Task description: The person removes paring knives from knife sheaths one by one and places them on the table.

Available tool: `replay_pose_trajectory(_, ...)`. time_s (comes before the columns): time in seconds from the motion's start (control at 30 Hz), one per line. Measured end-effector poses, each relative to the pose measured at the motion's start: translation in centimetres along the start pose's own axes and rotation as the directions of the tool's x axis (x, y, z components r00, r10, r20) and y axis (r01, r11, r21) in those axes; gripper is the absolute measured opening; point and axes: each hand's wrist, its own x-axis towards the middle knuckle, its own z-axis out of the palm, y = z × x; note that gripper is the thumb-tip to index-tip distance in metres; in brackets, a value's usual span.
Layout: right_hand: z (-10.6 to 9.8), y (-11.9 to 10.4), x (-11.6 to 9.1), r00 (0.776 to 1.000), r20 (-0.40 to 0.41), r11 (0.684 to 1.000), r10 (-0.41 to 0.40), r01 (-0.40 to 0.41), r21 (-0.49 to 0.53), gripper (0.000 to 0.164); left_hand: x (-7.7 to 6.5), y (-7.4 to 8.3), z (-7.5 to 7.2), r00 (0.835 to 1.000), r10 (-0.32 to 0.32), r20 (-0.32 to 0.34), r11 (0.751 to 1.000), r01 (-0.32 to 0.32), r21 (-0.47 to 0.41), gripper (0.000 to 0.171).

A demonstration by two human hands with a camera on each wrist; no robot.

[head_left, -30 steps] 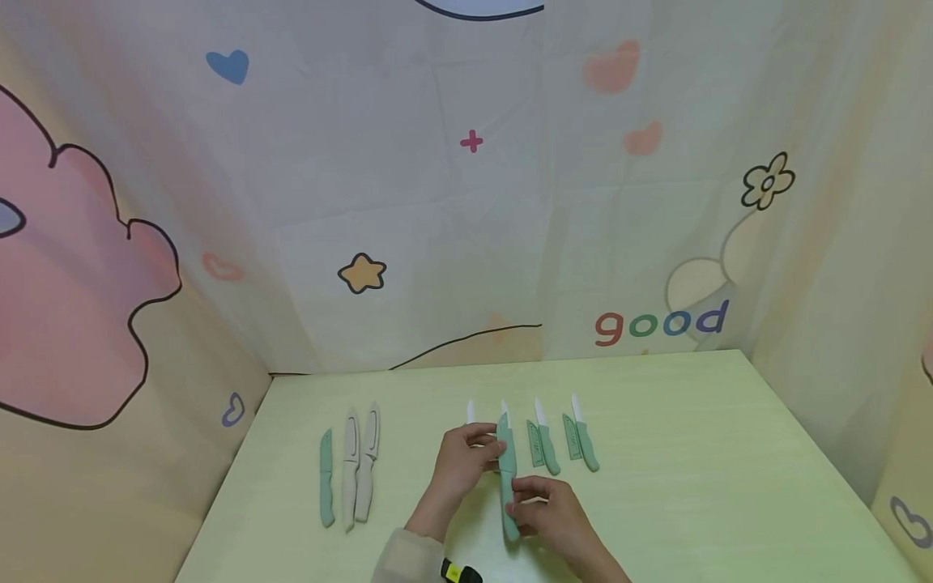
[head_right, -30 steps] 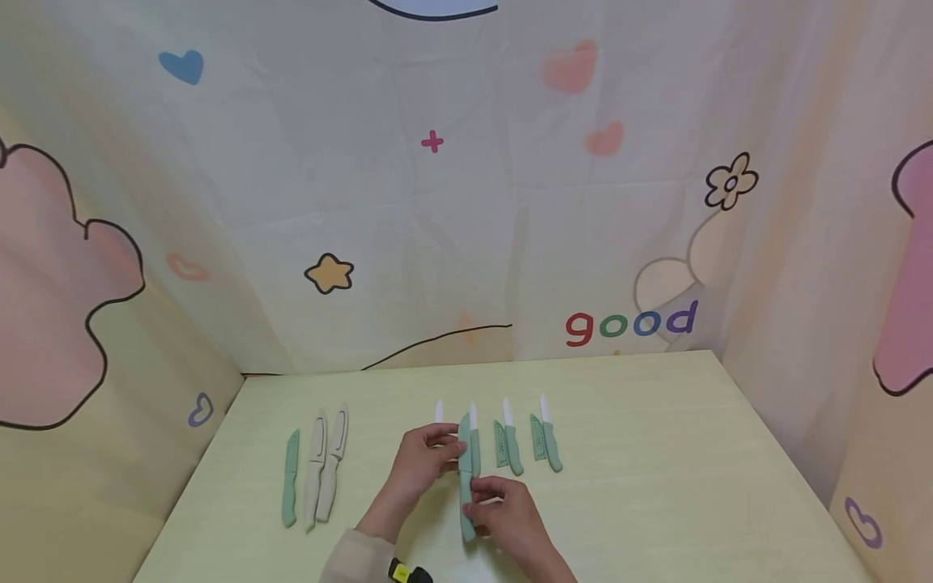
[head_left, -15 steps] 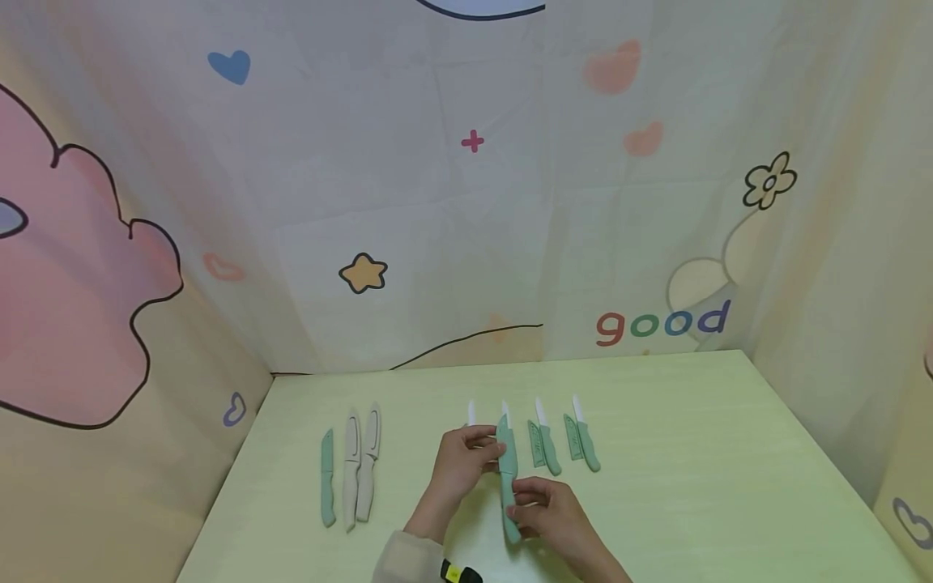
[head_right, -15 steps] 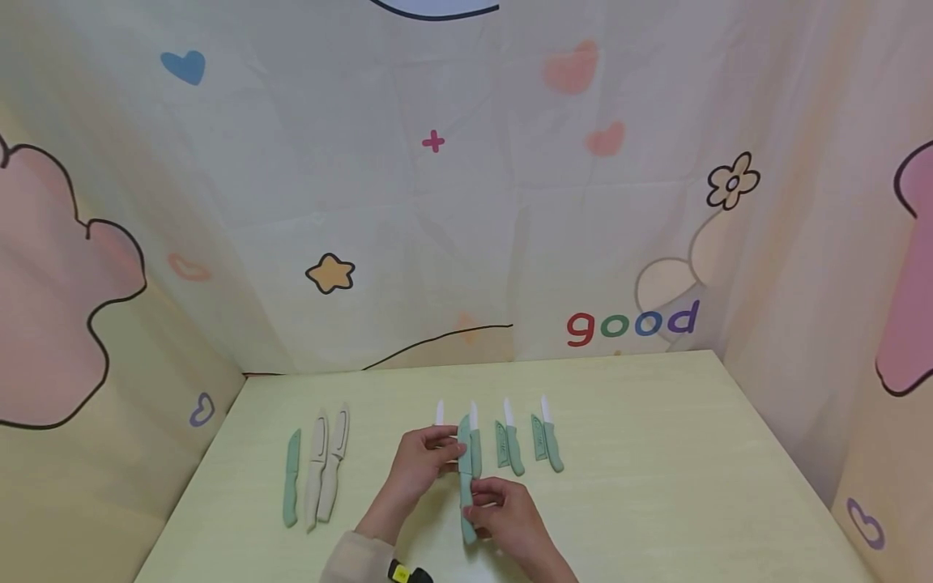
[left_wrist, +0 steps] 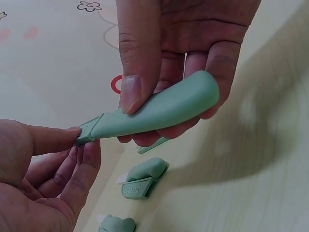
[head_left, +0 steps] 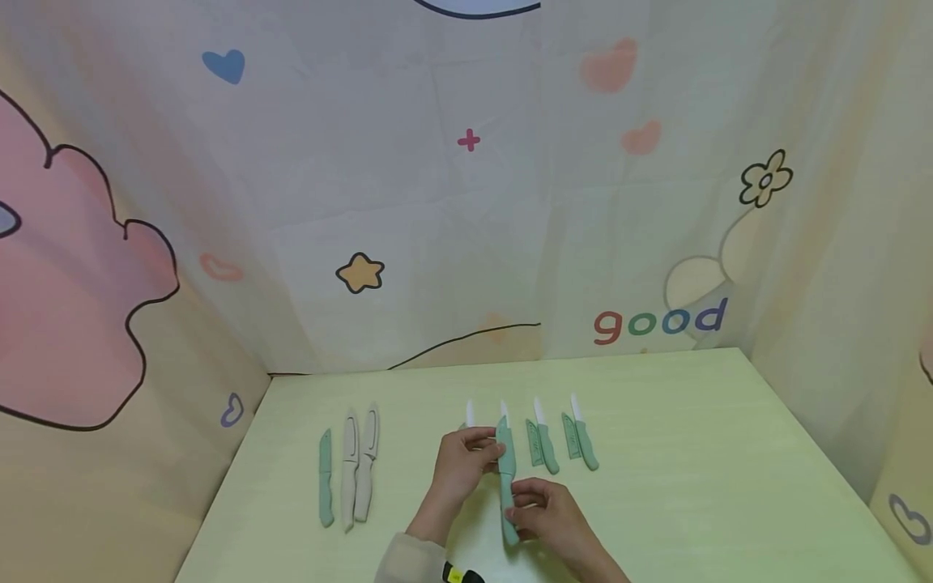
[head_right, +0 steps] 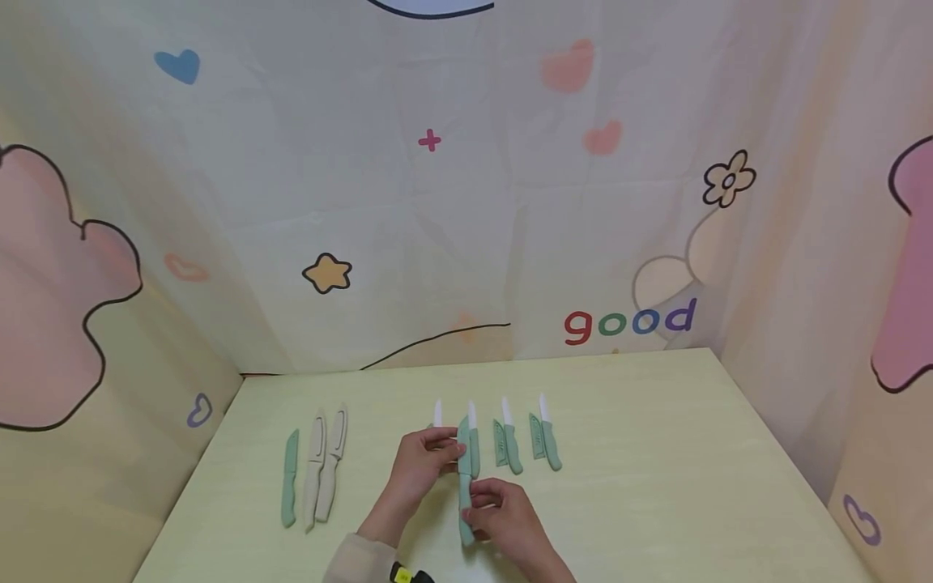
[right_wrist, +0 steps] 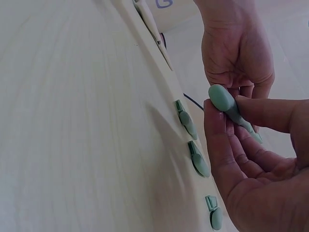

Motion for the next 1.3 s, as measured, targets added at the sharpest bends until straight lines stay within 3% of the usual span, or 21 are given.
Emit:
replay_pose_trajectory(0.47, -0.2, 0.2, -0.3, 1.000, 0.030, 1.000, -0.004, 0.005, -0.015, 0.038, 0.0, 0.1, 0.1, 1.000, -0.018, -0.011, 1.000, 0.017, -0.014, 0.028)
replay_pose_trajectory(0.97, -0.1, 0.4, -0.7, 0.998, 0.034, 0.997, 0.059, -0.057, -0.043, 0.040, 0.1, 0.2, -0.1, 1.000, -0.015, -0.025, 1.000, 0.015, -0.006, 0.026)
replay_pose_trajectory(1.3, -0.1, 0.4, -1.2, 0.997, 0.048, 0.997, 0.059, -0.056, -0.056, 0.039, 0.2, 0.3, -0.2, 1.000, -0.017, -0.022, 1.000, 0.016, -0.021, 0.028)
